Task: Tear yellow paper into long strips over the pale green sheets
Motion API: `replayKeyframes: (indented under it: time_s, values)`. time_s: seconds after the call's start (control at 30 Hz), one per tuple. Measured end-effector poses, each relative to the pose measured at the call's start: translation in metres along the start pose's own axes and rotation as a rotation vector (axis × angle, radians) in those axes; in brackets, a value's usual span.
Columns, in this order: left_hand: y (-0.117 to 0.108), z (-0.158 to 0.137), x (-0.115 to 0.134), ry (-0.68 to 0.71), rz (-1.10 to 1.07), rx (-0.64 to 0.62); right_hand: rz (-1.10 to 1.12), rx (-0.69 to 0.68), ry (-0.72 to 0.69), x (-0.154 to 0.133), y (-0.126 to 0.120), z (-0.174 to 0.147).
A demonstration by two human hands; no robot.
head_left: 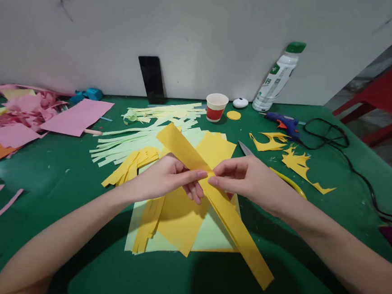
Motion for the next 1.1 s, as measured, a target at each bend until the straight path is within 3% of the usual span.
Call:
replayKeyframes:
  time_s: [0.53, 1.1]
  values:
    - [0.0002, 0.0014, -0.0014, -0.003, -0.072, -0.064, -0.015, 0.042, 0.058, 0.0013, 0.0002, 0.0005]
    - [-0.0007, 0.0004, -0.0017, 0.011, 0.011, -0.046, 0.068, 0.002, 0.052, 0.0044, -0.0018, 0.0040]
Point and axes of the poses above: each hand's wrist, its own z-axis towards the middle knuckle, its own y-axis out of the palm, x = y × z, the point moved 2 cm from there along z, towards the middle knuckle, and after that the axes turned 5 degrees about x, right-handed, at the moved point
